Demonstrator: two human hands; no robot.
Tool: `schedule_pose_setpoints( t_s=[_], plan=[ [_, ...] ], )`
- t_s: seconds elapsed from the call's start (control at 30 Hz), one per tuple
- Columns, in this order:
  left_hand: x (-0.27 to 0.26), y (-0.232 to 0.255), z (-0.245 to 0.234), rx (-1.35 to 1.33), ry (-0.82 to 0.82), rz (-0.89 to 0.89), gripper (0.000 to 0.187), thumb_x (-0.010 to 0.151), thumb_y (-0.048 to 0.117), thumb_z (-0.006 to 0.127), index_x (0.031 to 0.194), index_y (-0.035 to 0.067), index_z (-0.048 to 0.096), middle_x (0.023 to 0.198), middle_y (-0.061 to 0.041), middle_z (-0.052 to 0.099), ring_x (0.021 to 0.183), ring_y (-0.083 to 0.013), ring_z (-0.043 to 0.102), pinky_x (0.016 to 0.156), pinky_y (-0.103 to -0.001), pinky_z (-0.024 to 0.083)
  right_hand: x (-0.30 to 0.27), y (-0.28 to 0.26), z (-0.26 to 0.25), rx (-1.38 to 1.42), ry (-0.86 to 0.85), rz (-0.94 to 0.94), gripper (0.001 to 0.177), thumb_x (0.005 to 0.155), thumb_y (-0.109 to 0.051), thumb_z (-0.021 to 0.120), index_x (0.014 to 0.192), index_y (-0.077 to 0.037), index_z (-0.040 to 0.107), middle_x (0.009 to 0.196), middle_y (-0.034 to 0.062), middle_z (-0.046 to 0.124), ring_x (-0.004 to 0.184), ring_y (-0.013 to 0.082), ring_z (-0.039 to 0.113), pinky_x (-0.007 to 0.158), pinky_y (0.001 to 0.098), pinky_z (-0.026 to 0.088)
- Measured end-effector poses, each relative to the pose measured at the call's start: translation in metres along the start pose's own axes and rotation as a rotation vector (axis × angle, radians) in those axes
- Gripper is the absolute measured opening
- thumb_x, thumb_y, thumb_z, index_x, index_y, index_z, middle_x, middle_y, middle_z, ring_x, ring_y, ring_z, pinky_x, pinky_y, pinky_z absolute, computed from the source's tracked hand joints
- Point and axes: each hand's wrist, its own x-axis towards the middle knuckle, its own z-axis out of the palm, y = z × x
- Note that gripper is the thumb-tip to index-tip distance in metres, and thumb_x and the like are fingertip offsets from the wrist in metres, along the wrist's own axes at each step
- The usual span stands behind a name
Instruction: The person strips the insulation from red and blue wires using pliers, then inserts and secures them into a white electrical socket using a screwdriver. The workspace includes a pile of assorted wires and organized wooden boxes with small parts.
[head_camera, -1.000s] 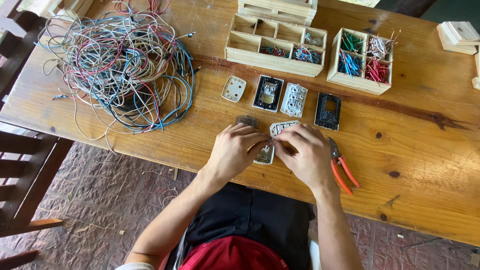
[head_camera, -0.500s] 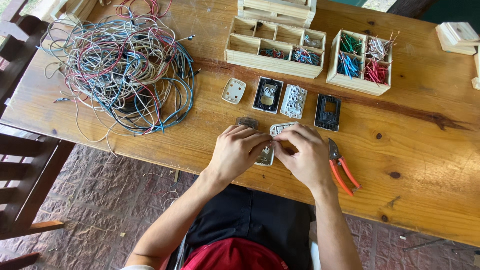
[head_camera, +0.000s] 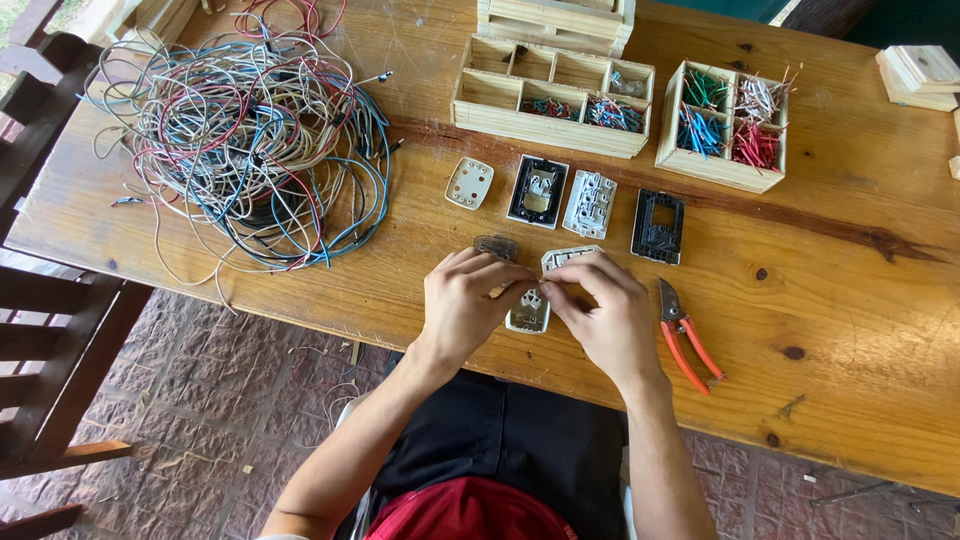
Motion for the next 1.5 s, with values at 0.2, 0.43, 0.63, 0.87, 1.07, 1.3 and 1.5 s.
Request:
schedule_pose_setpoints(
  t_s=[0.2,0.43,0.63,0.87,1.07,1.3,1.5],
  plan=[
    [-0.007,0.01,0.005,-0.554,-0.087,-0.438,0.013,0.087,0.01,0.091,0.099,0.011,0.086,0.083,-0.009,0.083,0.081,-0.0191,0.079,0.076,-0.035,0.064,-0.025,0.011,0.009,0.267,-0.077,0.302,0.024,0.101,-0.015,0.079,0.124,-0.008,0.078,0.107,0.0122,0.081,0.101,0.0314,0.081,0.088,0.0501,0.064],
    [-0.028,0.006,0.038,-0.853,-0.022,-0.695,0.016,0.089,0.006,0.092,0.101,0.002,0.082,0.082,-0.014,0.082,0.078,-0.0141,0.078,0.074,-0.032,0.067,-0.045,0.018,0.029,0.493,-0.092,0.635,0.017,0.101,-0.018,0.08,0.117,-0.01,0.082,0.1,0.0088,0.085,0.096,0.0166,0.08,0.086,0.0392,0.066],
    [-0.021,-0.01,0.023,-0.227,-0.148,-0.276,0.055,0.083,0.046,0.096,0.128,0.018,0.079,0.115,-0.007,0.081,0.106,-0.0254,0.073,0.094,-0.04,0.057,-0.062,0.046,0.016,0.577,0.102,0.704,0.018,0.099,-0.017,0.084,0.11,-0.005,0.077,0.102,0.0076,0.077,0.095,0.0128,0.073,0.089,0.0324,0.064],
    [-0.059,0.008,0.027,0.113,-0.523,-0.409,0.123,0.062,0.05,0.1,0.163,0.007,0.046,0.149,-0.022,0.058,0.129,-0.045,0.059,0.102,-0.056,0.052,-0.087,0.064,0.025,0.609,0.193,0.722,0.014,0.099,-0.008,0.082,0.109,-0.003,0.075,0.102,0.0057,0.071,0.097,0.0107,0.071,0.091,0.0279,0.062],
    [-0.085,-0.013,0.056,0.159,-0.403,-0.389,0.116,0.063,0.055,0.097,0.158,0.01,0.049,0.151,-0.012,0.058,0.13,-0.0347,0.059,0.097,-0.048,0.049,-0.079,0.057,0.026,0.641,0.187,0.666,0.012,0.101,-0.003,0.078,0.111,0.0,0.072,0.114,0.0157,0.08,0.108,0.022,0.079,0.097,0.0364,0.065],
    [-0.08,-0.011,0.053,0.016,-0.225,-0.316,0.108,0.062,0.039,0.099,0.154,0.01,0.052,0.149,-0.008,0.063,0.117,-0.0297,0.065,0.09,-0.042,0.048,-0.067,0.033,0.016,0.47,0.205,0.589,0.019,0.103,-0.005,0.075,0.12,0.002,0.069,0.113,0.0192,0.082,0.108,0.0253,0.081,0.097,0.039,0.066],
    [-0.053,0.002,0.023,-0.148,-0.078,-0.267,0.1,0.069,0.029,0.101,0.153,0.005,0.052,0.152,-0.013,0.062,0.125,-0.029,0.065,0.105,-0.04,0.049,-0.043,-0.037,-0.046,-0.037,0.093,0.061,0.021,0.099,-0.005,0.08,0.116,-0.001,0.068,0.113,0.0133,0.079,0.105,0.0278,0.079,0.094,0.0395,0.063]
  ],
)
